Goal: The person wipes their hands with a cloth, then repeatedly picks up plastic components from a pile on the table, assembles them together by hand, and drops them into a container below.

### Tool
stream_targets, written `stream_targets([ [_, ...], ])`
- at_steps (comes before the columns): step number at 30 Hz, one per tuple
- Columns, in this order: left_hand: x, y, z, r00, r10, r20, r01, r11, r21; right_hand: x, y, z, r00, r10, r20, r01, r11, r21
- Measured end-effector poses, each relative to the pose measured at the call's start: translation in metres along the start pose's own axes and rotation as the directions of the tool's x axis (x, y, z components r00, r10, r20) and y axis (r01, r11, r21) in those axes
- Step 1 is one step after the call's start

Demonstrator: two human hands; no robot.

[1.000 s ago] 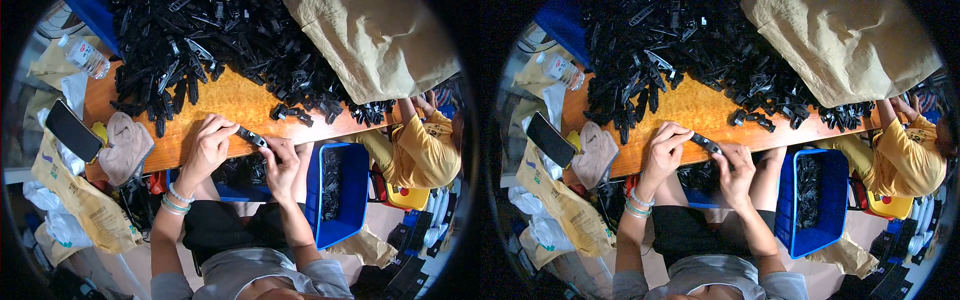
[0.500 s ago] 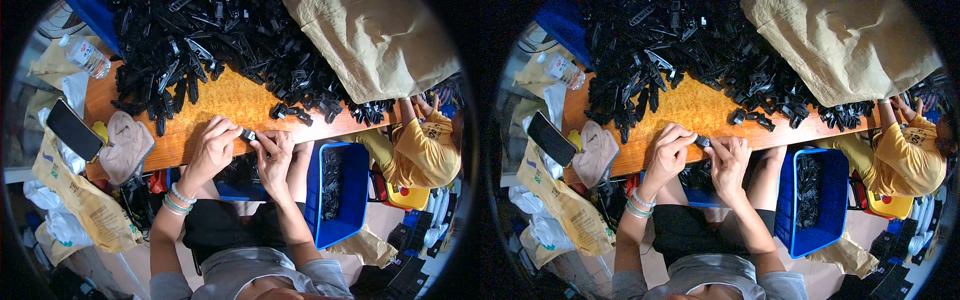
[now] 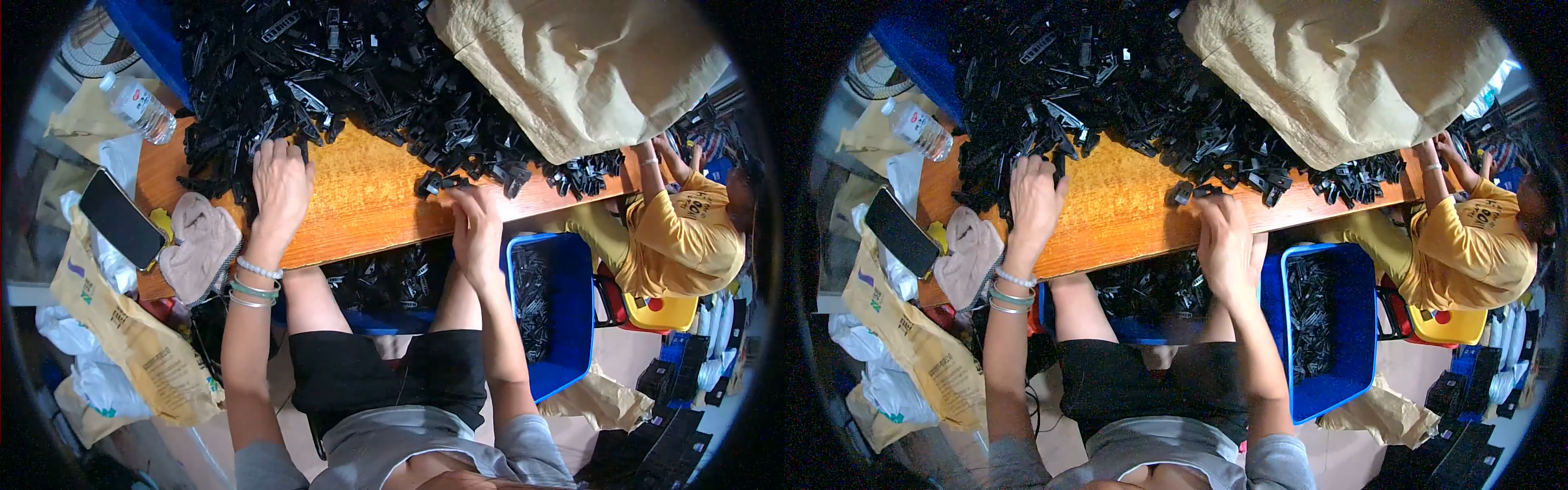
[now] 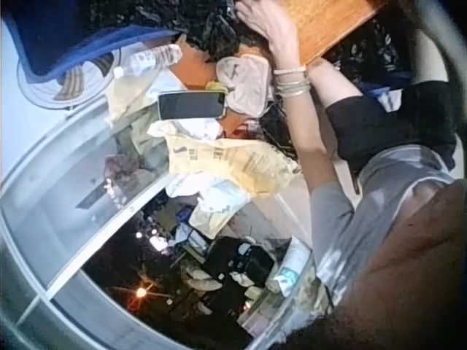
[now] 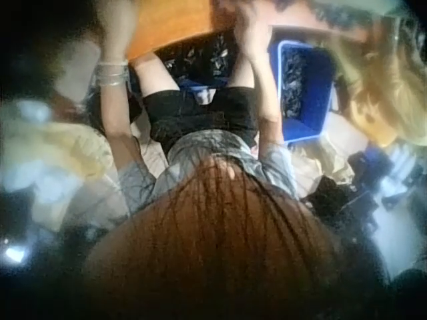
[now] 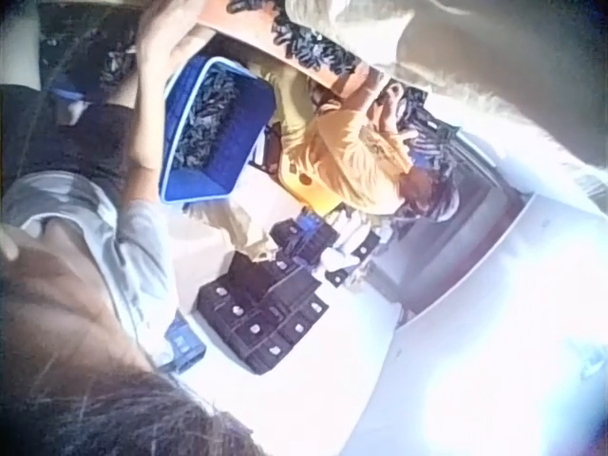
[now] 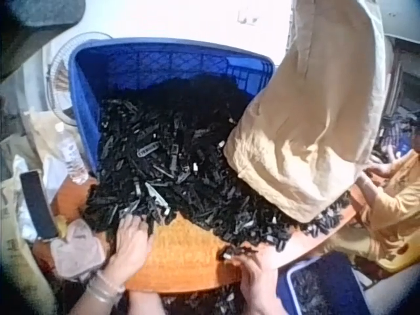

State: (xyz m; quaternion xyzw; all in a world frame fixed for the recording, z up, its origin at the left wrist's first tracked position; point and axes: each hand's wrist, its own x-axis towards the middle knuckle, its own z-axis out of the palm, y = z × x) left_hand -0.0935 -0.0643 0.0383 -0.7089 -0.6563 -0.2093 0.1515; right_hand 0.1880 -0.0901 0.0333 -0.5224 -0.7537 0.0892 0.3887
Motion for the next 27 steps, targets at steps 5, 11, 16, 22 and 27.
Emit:
stream_targets([
  [5, -0.038, 0.021, -0.004, 0.993, -0.083, 0.084, 0.110, 0.903, -0.414, 0.032, 0.023, 0.004, 0.957, -0.267, 0.116, 0.288, 0.924, -0.252],
  [11, -0.061, 0.037, -0.012, 0.991, 0.106, 0.077, -0.010, 0.646, -0.763, 0.031, 0.009, 0.014, 0.920, -0.374, 0.121, 0.390, 0.903, -0.177],
  [16, -0.063, 0.039, -0.009, 0.992, 0.074, 0.105, 0.034, 0.637, -0.770, 0.020, 0.012, 0.021, 0.951, -0.271, 0.146, 0.292, 0.944, -0.151],
  [22, -0.062, 0.038, -0.009, 0.992, 0.080, 0.101, 0.028, 0.633, -0.774, 0.022, 0.003, 0.027, 0.950, -0.257, 0.180, 0.291, 0.936, -0.200],
  [27, -0.064, 0.038, -0.009, 0.992, 0.080, 0.093, 0.021, 0.641, -0.768, 0.005, -0.023, 0.017, 0.949, -0.083, 0.304, -0.020, 0.947, 0.321],
])
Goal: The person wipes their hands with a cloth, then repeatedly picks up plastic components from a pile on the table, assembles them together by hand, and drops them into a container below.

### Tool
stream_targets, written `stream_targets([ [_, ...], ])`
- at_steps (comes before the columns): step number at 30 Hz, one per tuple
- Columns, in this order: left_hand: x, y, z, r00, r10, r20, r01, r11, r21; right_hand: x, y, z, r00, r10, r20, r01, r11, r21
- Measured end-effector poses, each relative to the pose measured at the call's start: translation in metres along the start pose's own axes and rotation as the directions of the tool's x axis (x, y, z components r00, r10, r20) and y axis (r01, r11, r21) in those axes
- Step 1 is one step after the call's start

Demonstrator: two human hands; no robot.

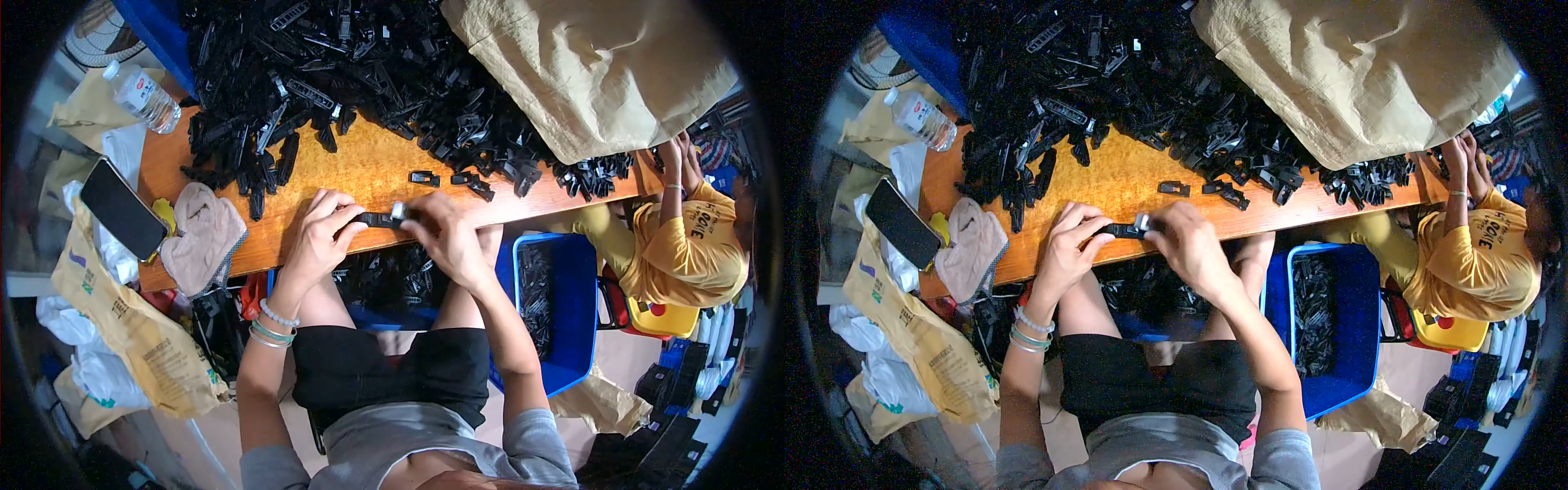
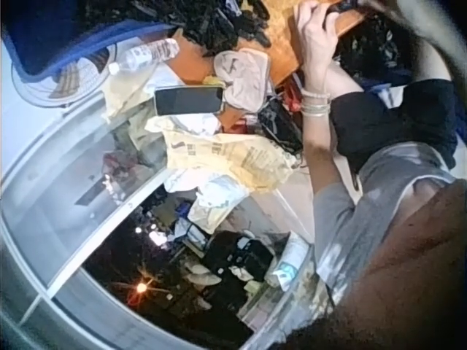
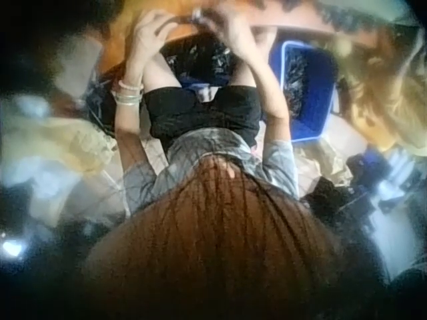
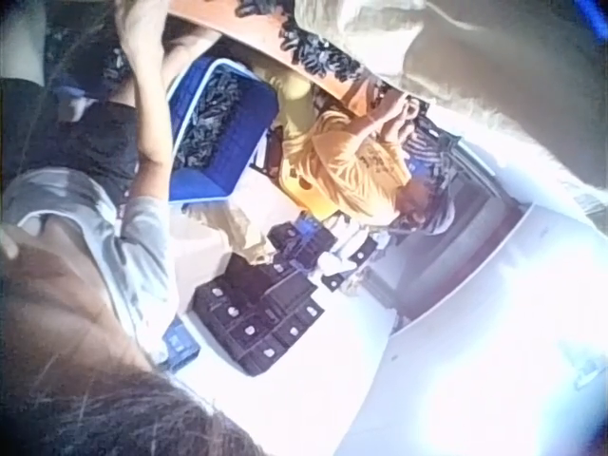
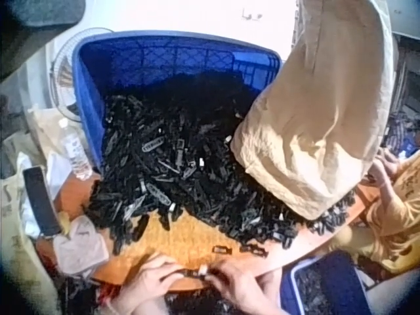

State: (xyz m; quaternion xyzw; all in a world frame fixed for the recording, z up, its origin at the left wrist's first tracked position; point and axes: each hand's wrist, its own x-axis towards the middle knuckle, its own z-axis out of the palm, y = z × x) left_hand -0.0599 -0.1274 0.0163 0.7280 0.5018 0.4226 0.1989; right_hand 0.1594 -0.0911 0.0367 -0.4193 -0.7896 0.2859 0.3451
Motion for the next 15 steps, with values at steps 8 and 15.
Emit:
stream_targets([
  [8, 0.002, 0.005, 0.001, 1.000, 0.015, 0.015, -0.015, 1.000, 0.014, 0.001, -0.004, 0.000, 0.995, 0.027, 0.097, -0.035, 0.997, 0.073],
  [15, 0.012, 0.001, -0.004, 0.986, 0.066, 0.154, -0.063, 0.998, -0.023, 0.000, -0.004, 0.009, 0.996, -0.054, 0.070, 0.056, 0.998, -0.030],
])
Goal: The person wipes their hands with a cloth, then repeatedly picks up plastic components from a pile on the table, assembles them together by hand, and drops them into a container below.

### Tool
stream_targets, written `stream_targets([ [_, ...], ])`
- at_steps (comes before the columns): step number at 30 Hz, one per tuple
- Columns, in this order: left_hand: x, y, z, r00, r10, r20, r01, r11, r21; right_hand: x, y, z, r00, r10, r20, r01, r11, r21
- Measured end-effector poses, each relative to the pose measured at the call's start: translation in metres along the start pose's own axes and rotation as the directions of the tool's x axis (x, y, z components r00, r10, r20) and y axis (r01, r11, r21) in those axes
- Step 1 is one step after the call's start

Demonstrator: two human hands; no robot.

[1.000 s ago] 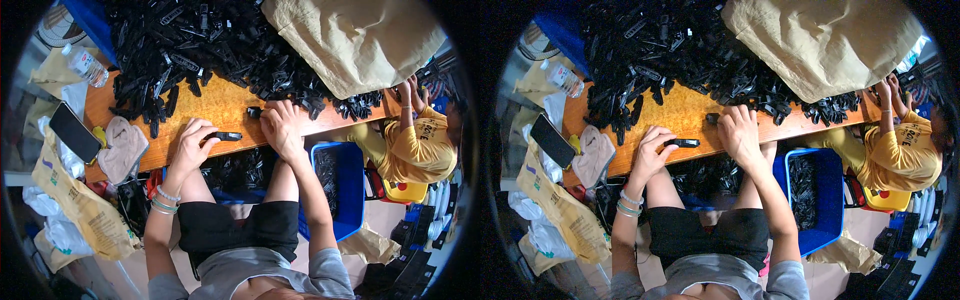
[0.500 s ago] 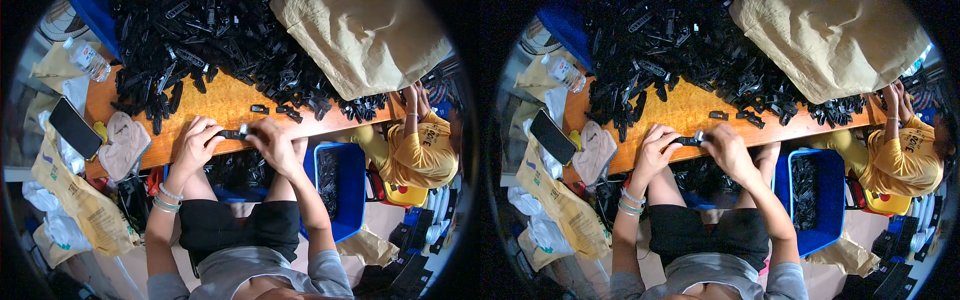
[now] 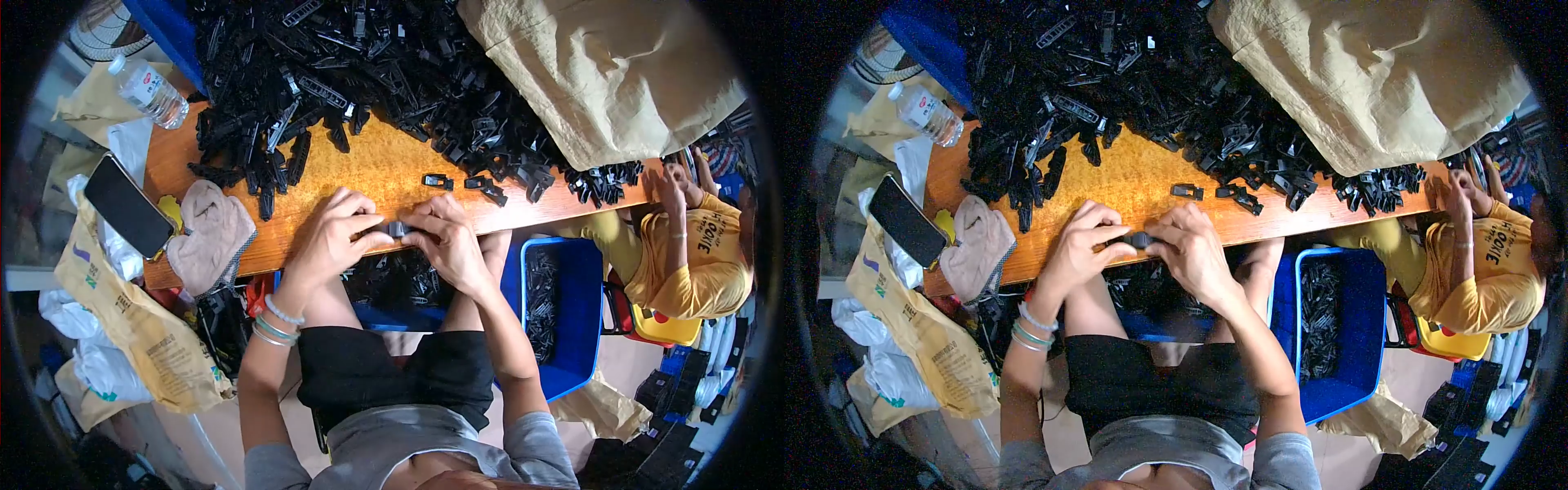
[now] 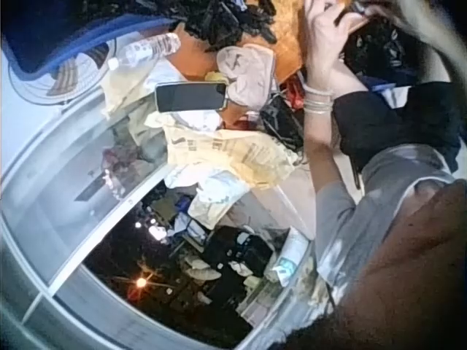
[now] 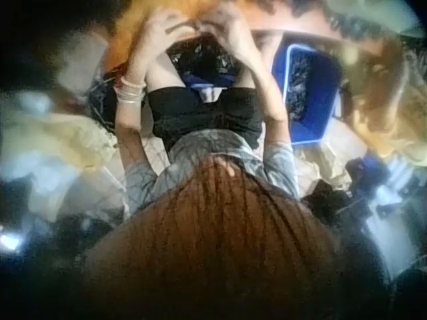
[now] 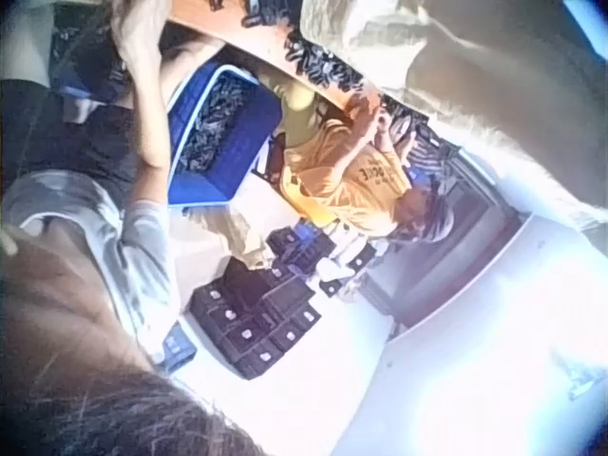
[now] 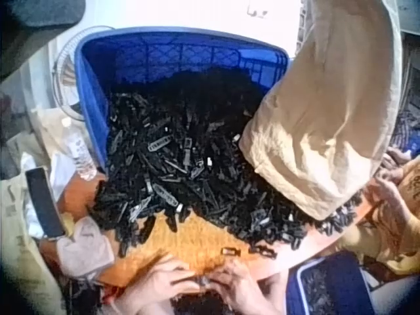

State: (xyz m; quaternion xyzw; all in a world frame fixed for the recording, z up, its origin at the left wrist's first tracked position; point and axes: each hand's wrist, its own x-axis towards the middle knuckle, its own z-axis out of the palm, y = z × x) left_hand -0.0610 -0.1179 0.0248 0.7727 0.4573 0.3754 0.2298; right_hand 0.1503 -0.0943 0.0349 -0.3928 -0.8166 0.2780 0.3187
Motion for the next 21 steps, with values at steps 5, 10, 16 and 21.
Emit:
stream_targets([
  [5, 0.035, -0.042, -0.035, 0.973, 0.063, -0.221, 0.036, 0.908, 0.418, -0.007, 0.003, -0.023, 0.998, 0.058, 0.011, -0.058, 0.998, -0.009],
  [10, 0.062, -0.042, -0.041, 0.978, 0.194, 0.074, -0.190, 0.695, 0.694, 0.027, 0.026, -0.006, 0.983, -0.101, -0.151, 0.014, 0.871, -0.490],
  [16, 0.018, 0.010, -0.014, 0.943, -0.173, -0.285, 0.188, 0.982, 0.023, 0.023, 0.012, 0.008, 0.948, 0.013, -0.318, -0.064, 0.986, -0.151],
  [21, -0.009, 0.009, 0.008, 0.943, -0.270, -0.195, 0.217, 0.942, -0.255, 0.013, 0.001, 0.017, 0.954, 0.259, -0.148, -0.130, 0.806, 0.577],
])
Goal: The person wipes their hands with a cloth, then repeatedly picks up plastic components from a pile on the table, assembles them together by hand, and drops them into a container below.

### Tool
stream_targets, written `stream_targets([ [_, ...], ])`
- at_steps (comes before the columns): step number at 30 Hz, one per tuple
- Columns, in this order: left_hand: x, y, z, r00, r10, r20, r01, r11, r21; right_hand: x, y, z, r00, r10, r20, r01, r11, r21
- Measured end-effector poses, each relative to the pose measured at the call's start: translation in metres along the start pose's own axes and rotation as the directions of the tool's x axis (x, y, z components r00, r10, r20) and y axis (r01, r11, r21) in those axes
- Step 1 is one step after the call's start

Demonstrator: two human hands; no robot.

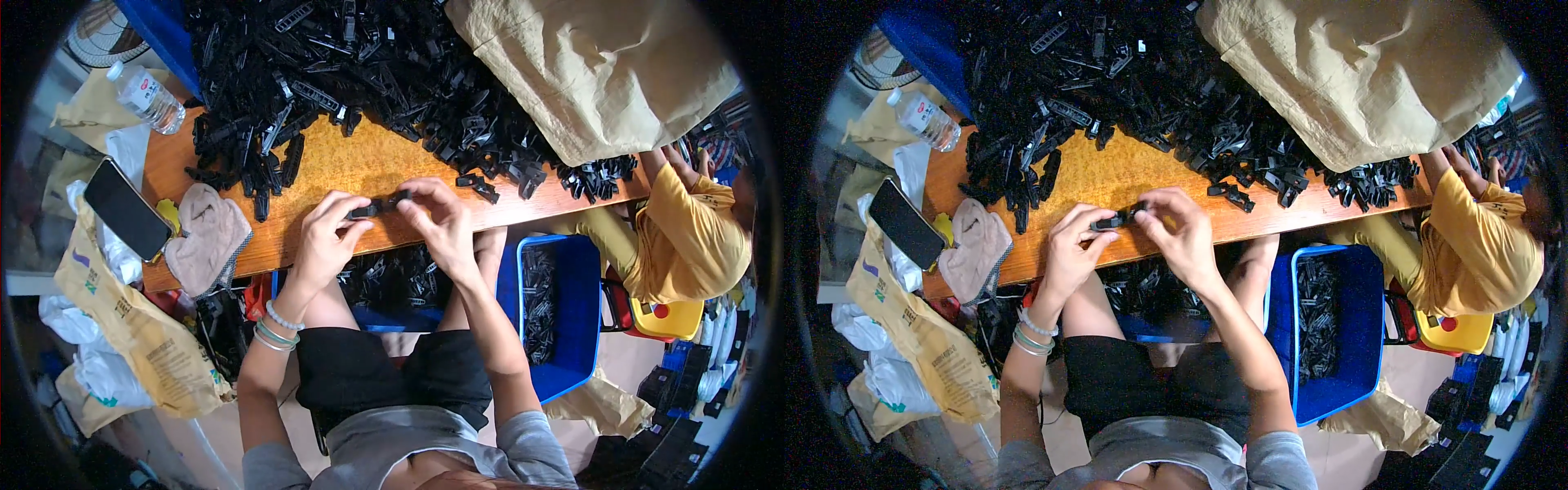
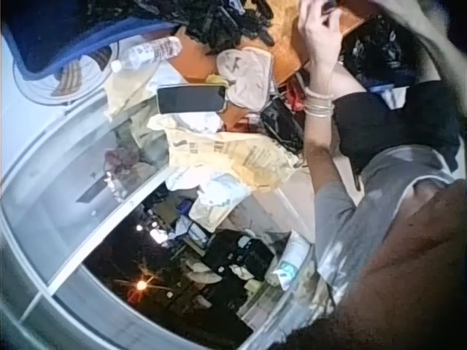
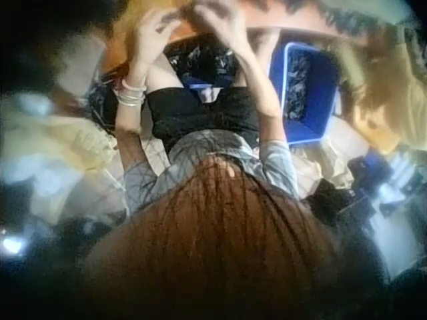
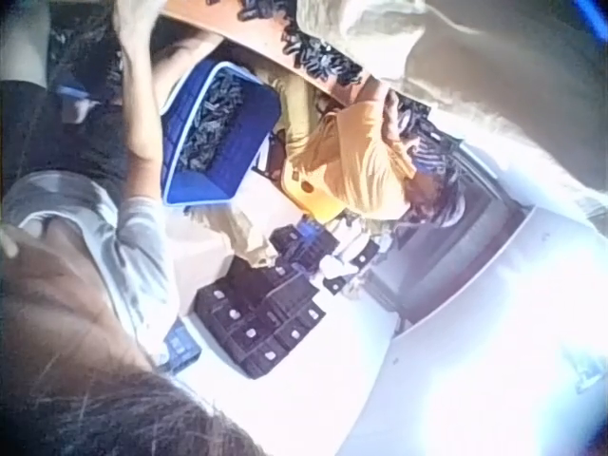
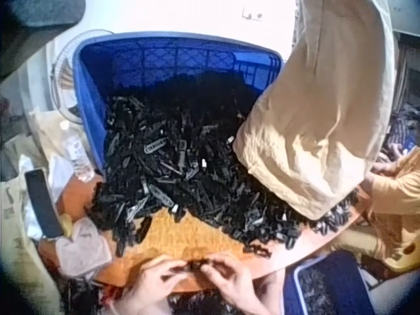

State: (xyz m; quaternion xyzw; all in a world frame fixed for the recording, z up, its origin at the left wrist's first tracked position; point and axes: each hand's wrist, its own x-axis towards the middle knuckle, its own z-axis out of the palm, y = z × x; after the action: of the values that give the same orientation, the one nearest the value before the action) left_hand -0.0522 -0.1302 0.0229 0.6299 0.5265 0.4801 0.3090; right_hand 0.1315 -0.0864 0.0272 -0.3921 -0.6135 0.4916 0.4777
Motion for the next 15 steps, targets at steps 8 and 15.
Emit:
stream_targets([
  [8, 0.007, -0.008, -0.007, 0.986, 0.154, 0.059, -0.163, 0.960, 0.229, -0.002, 0.005, -0.035, 0.974, -0.018, 0.227, 0.109, 0.911, -0.398],
  [15, 0.008, -0.003, 0.001, 0.981, 0.150, 0.126, -0.175, 0.959, 0.223, 0.005, 0.006, -0.027, 0.920, -0.159, 0.358, 0.327, 0.815, -0.479],
])
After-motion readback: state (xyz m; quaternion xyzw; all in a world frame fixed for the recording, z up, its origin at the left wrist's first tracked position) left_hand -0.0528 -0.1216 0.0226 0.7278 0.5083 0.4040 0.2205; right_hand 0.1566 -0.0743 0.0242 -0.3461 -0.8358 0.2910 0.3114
